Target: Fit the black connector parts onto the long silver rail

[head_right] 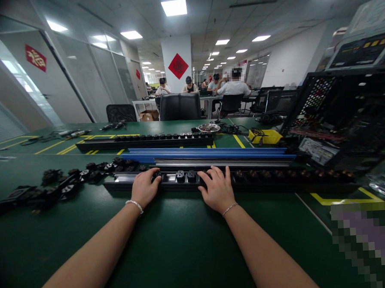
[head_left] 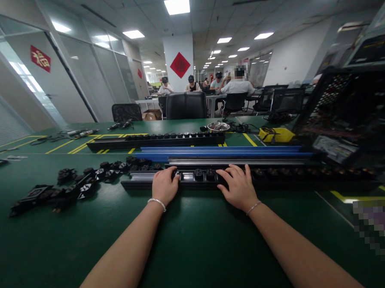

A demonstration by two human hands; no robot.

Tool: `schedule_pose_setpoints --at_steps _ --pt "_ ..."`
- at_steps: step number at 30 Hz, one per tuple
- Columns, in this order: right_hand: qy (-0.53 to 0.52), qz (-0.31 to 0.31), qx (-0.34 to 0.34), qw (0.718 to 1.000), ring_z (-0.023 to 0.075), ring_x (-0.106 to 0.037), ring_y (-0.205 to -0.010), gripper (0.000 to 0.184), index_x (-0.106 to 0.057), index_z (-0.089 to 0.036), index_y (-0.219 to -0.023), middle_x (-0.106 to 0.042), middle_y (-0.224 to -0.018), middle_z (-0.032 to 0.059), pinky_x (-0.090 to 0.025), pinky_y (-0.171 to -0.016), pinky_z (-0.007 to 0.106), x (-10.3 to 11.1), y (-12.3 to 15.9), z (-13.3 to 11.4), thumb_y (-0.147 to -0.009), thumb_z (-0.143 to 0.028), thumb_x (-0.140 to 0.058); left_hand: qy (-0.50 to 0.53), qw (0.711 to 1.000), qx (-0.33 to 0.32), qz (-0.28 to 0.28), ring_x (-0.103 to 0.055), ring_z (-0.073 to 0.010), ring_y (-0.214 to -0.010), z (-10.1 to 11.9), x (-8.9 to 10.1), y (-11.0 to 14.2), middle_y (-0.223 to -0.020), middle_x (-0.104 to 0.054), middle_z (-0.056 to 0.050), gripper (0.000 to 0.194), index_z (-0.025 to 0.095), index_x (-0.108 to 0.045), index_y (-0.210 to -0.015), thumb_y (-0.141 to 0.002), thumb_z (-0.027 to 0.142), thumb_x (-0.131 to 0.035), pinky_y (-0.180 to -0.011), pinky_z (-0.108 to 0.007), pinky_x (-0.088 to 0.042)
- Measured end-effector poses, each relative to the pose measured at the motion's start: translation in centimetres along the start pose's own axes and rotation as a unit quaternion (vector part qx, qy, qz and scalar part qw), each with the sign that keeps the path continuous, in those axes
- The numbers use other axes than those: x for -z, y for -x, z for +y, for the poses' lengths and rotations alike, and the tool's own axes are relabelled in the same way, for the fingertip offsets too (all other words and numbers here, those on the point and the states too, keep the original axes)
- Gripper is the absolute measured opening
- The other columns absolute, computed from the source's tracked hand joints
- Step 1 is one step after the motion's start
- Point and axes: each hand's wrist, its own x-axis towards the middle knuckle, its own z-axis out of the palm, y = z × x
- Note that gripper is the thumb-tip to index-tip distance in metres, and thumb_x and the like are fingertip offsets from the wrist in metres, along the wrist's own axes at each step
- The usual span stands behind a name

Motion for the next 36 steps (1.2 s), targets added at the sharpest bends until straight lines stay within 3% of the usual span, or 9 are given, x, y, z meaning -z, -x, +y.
schedule_pose_setpoints --at_steps 27,36 --pt "-0.007 -0.013 -0.011 1.000 0.0276 -0.041 -0.123 0.036 -0.057 -0.028 -0.119 -0.061 -0.112 0.0075 -0.007 -0.108 0.062 0.0 -0.2 0.3 -0.084 -0.032 -0.053 -0.012 1.000 -0.008 -0.011 -0.061 -0.0244 -0.105 -0.4 -0.2 -0.3 -0.111 -0.068 -0.009 0.036 0.018 -0.059 -0.117 -0.087 0.033 -0.047 -0.096 -0.039 -0.043" --pt "-0.009 -0.011 -0.021 1.000 0.0272 -0.040 -0.125 0.037 -0.057 -0.028 -0.120 -0.060 -0.115 0.0075 -0.004 -0.109 0.061 -0.1 -0.2 0.4 -0.084 -0.032 -0.055 -0.025 0.999 0.034 -0.003 -0.059 -0.0245 -0.108 -1.5 -0.2 -0.5 -0.112 -0.068 -0.008 0.037 0.019 -0.058 -0.118 -0.086 0.032 -0.045 -0.098 -0.039 -0.040"
